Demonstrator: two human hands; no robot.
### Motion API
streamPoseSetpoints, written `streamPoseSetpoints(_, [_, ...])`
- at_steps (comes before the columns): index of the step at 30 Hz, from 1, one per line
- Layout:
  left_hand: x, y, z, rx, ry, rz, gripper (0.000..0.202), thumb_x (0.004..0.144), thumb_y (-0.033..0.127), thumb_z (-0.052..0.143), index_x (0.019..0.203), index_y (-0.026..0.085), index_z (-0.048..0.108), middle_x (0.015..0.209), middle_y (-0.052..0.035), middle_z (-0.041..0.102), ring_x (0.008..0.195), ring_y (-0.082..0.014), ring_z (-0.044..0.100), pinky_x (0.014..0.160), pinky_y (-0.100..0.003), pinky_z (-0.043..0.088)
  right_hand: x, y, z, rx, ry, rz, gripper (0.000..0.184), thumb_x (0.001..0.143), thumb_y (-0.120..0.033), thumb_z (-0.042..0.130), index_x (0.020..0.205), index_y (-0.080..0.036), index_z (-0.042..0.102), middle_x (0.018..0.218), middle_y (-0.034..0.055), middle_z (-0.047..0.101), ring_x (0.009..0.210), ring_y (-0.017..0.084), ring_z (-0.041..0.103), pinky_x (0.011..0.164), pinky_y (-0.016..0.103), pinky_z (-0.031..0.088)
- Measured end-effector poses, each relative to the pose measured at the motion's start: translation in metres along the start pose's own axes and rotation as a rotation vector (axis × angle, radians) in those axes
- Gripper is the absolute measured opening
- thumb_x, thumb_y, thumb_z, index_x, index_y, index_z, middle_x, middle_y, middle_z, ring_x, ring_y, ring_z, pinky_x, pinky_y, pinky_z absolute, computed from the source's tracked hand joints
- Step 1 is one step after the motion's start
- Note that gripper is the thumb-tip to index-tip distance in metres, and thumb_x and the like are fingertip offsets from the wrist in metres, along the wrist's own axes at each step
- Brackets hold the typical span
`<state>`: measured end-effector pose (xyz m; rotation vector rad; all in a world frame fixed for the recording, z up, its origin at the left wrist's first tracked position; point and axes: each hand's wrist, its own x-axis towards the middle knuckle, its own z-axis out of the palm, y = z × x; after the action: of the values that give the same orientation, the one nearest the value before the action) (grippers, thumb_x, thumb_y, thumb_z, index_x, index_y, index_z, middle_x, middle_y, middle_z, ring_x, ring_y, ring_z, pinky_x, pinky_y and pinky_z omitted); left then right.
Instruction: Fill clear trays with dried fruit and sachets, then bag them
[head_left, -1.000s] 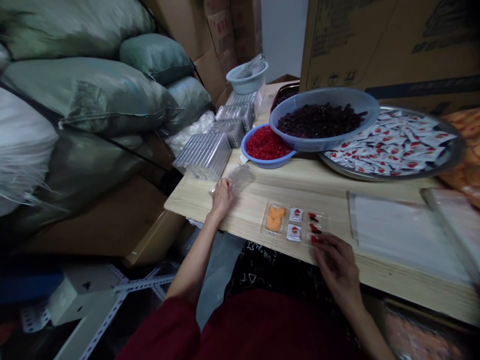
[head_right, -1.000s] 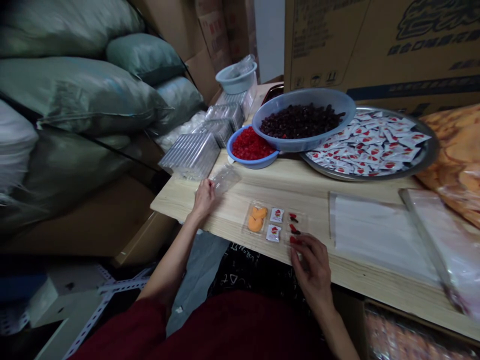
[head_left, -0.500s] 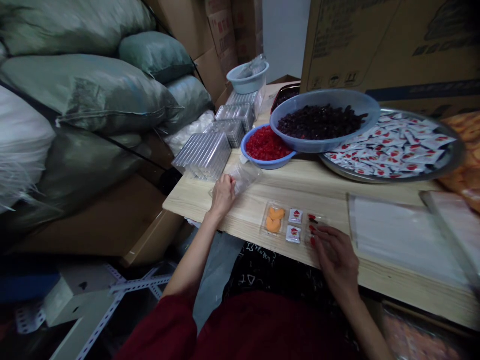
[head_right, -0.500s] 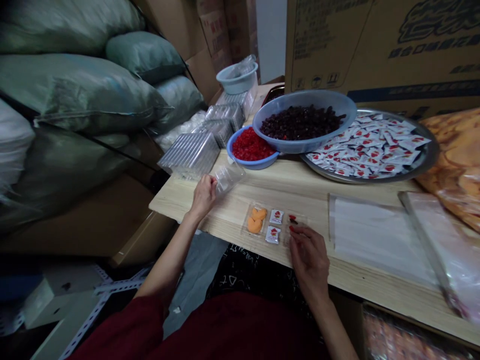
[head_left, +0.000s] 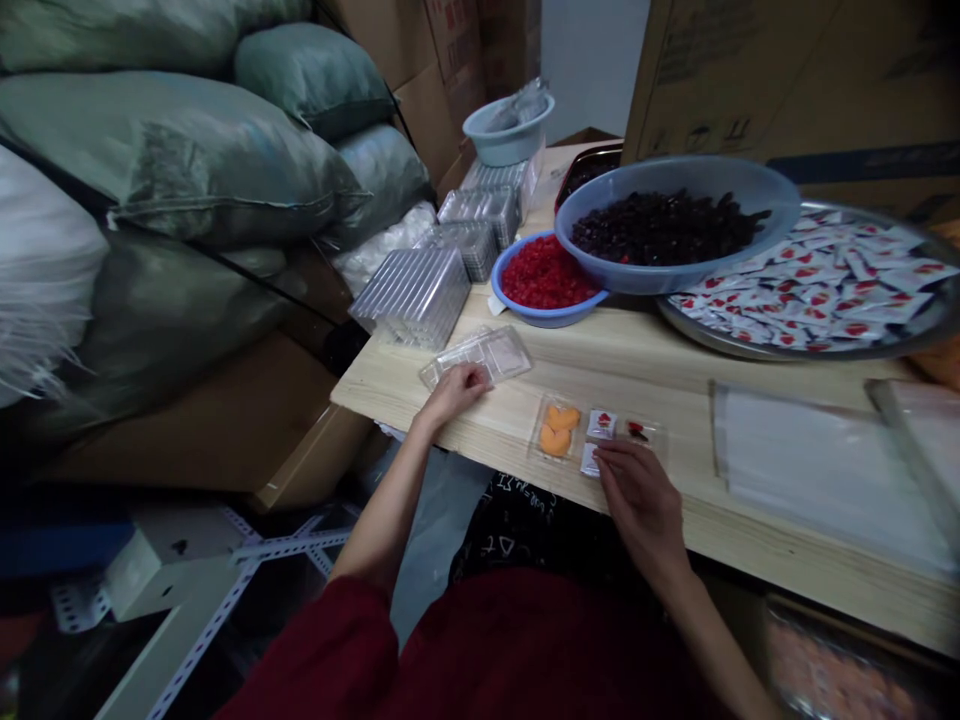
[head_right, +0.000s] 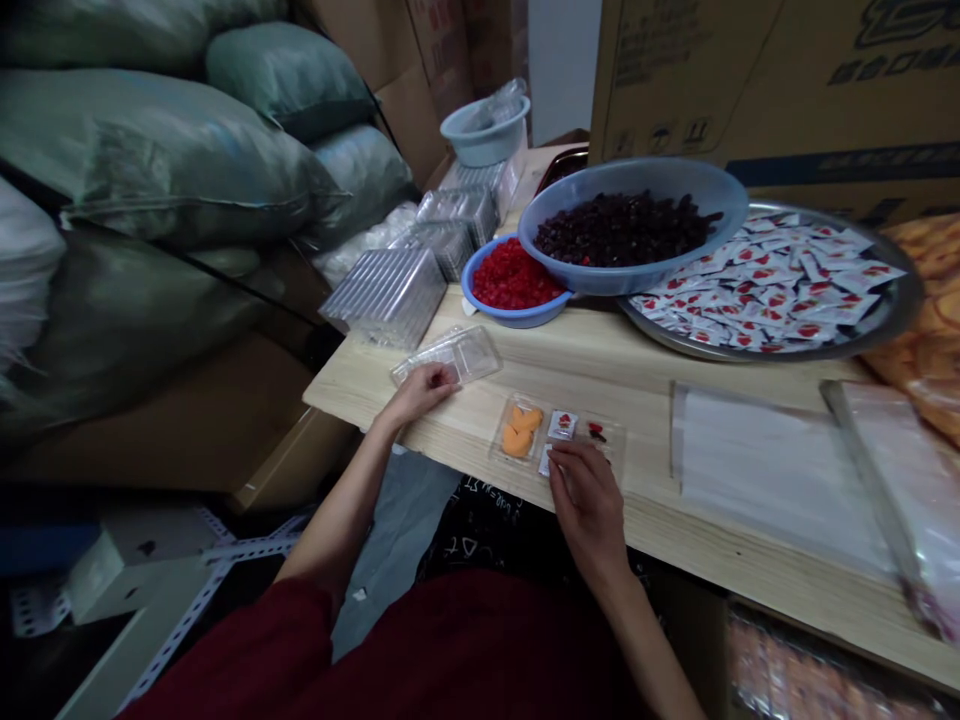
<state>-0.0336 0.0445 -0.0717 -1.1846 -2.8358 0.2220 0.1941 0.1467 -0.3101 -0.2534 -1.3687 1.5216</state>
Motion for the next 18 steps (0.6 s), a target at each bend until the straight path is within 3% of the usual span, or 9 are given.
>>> streamPoseSetpoints(3, [0.003,-0.004,0.004,-0.073,0.077,-0.126,0.022,0.087,0.037,0.066,0.078,0.017,0.063,0.071,0.0012,0.061,0.068,-0.0143,0.053,0.064,-0.026,0.036,-0.007,0.002,-0.005,-0.01,-0.001,0.037,0.016,0.095,-0.023,0.062,0.109,-0.024,0.071,0.113,0.0083,0.067,0.11,0.023,0.064,0.1,0.048,0.052])
streamPoseSetpoints(6, [0.007,-0.003,0.007,-0.072,0.117,-0.157,0.024,0.087,0.037,0.064,0.074,0.017,0.064,0.068,0.0012,0.061,0.066,-0.0135,0.052,0.064,-0.026,0.035,-0.011,0.002,-0.009,-0.017,-0.016,0.058,0.017,0.096,-0.024,0.061,0.11,-0.024,0.07,0.113,0.0077,0.068,0.111,0.023,0.064,0.102,0.048,0.051])
streamPoseSetpoints(15, [0.025,-0.02,0.019,-0.049,0.053,-0.201,0.029,0.09,0.038,0.056,0.077,0.015,0.068,0.068,0.0005,0.063,0.066,-0.0133,0.055,0.061,-0.023,0.039,-0.012,0.006,-0.015,-0.036,-0.006,0.07,0.018,0.095,-0.025,0.062,0.111,-0.022,0.07,0.11,0.0081,0.07,0.111,0.025,0.065,0.1,0.049,0.053])
streamPoseSetpoints(18, [0.026,-0.018,0.018,0.013,0.033,-0.209,0.029,0.091,0.035,0.055,0.077,0.015,0.068,0.07,-0.0007,0.065,0.068,-0.0147,0.058,0.062,-0.024,0.041,-0.012,0.006,-0.015,-0.024,-0.002,0.071,0.018,0.095,-0.024,0.063,0.111,-0.022,0.07,0.109,0.0079,0.07,0.111,0.026,0.065,0.101,0.049,0.053])
